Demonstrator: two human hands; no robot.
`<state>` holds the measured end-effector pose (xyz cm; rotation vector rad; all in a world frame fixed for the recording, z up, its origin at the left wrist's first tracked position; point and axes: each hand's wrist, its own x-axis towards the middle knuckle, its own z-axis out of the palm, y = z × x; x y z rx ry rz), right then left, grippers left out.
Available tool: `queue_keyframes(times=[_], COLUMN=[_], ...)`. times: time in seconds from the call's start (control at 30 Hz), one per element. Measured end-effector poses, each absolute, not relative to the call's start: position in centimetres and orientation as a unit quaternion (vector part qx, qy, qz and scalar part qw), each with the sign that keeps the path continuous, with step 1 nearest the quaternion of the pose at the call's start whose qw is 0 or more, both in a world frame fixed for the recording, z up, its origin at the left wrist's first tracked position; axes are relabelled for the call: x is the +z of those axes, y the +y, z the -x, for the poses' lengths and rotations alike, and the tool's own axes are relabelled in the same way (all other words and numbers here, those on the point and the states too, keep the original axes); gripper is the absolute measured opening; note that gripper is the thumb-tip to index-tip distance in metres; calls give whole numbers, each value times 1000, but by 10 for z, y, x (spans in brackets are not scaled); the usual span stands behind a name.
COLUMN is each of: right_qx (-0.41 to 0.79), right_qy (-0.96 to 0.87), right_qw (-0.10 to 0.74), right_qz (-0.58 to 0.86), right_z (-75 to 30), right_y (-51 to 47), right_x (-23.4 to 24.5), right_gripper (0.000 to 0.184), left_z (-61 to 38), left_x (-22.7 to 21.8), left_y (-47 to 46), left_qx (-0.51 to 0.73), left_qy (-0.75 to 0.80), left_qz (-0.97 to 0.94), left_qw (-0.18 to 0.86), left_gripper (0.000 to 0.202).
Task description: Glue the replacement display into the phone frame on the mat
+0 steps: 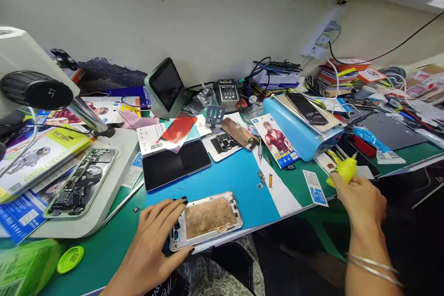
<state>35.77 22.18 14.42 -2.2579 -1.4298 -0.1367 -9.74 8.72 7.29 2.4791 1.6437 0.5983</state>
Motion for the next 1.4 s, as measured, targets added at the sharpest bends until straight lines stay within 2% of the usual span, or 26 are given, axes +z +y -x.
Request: queue_keyframes(times=[0.07, 0.13, 0.17, 0.23, 0.33, 0.43, 0.73, 1.4], right_qx=[-27, 50, 102, 192, 174, 151, 125, 195], right_qy=[-502, -550, -588, -699, -813, -843, -861, -846], right_qw=[245, 257, 251, 234, 218, 208, 198, 213], right_qz=[829, 793, 762, 648, 511, 473, 451, 448], right_z=[-334, -306, -292, -268, -248, -244, -253, -248], right_y=[199, 172, 159, 139, 128, 133, 140, 144], right_x=[144, 138, 134, 126, 118, 117, 117, 121], right_gripper=[29, 42, 44, 37, 36, 38, 36, 35], left_z=[97, 98, 98, 99, 102, 102, 99, 100], left_x=[74, 75, 75, 75, 74, 73, 77, 76], left_y=[88, 88, 88, 88, 87, 87, 92, 90], left_qx=[200, 201, 201, 201, 208, 214, 220, 215], left_qy=[532, 527, 525, 522, 513, 509, 509, 512], left_qz=[-821, -824, -825, -826, -830, -831, -830, -830], left_qw=[57, 63, 66, 68, 61, 63, 68, 62], left_gripper=[63, 63, 63, 63, 63, 64, 62, 63])
